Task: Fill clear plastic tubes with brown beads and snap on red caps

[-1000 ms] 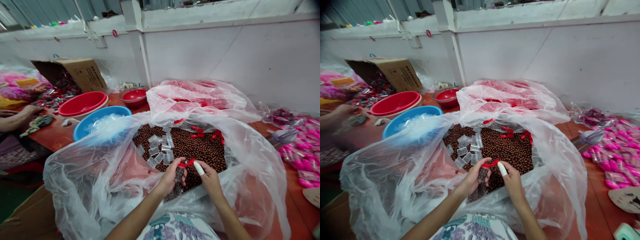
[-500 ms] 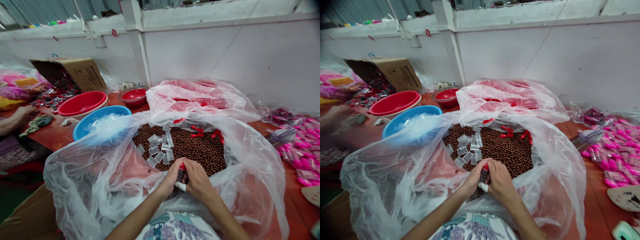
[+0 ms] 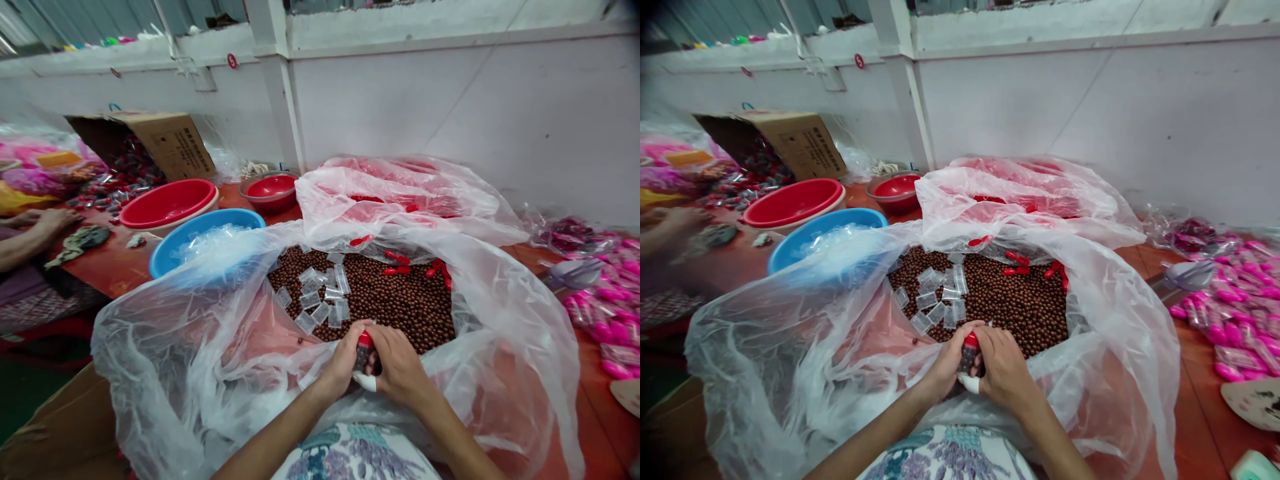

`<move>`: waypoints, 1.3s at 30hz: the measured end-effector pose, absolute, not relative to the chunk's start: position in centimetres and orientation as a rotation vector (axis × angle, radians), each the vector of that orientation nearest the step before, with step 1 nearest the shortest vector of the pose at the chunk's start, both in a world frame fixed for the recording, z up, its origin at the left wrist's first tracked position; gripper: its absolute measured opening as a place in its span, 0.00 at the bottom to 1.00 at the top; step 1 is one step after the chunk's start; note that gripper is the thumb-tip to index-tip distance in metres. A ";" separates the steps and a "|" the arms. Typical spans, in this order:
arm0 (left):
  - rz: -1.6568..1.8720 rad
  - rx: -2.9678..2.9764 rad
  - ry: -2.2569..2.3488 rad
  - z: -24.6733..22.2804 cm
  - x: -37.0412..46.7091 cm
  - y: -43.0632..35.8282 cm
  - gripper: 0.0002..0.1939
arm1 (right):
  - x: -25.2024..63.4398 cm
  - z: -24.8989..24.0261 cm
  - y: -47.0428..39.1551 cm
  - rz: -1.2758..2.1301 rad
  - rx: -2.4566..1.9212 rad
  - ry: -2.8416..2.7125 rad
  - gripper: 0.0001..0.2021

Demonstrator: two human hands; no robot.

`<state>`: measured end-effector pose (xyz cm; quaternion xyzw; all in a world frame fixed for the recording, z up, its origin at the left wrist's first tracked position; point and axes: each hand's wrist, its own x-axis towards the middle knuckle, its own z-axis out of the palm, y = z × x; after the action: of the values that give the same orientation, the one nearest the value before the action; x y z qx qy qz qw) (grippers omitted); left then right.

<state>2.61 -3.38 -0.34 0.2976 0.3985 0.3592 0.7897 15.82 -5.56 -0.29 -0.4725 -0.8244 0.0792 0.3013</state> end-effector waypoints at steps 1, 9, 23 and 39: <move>0.784 0.647 0.867 -0.3 2.5 -3.3 0.29 | 15.8 -0.3 -5.6 0.207 -1.266 -2.196 0.31; 0.766 0.716 0.849 -0.4 2.0 -3.4 0.27 | 15.5 -0.2 -5.5 0.224 -1.294 -2.226 0.29; 0.660 1.920 1.594 -0.9 -2.1 0.0 0.17 | 16.2 0.3 -5.6 0.566 -1.349 -2.382 0.38; 0.753 1.884 1.364 -2.0 -1.9 2.2 0.21 | 24.7 -2.4 8.4 0.369 -1.924 -1.827 0.18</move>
<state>-1.93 2.25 -2.05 0.7244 0.5242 0.2896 0.3414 24.71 8.40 -2.42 -0.6992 -0.6638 0.1342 0.2292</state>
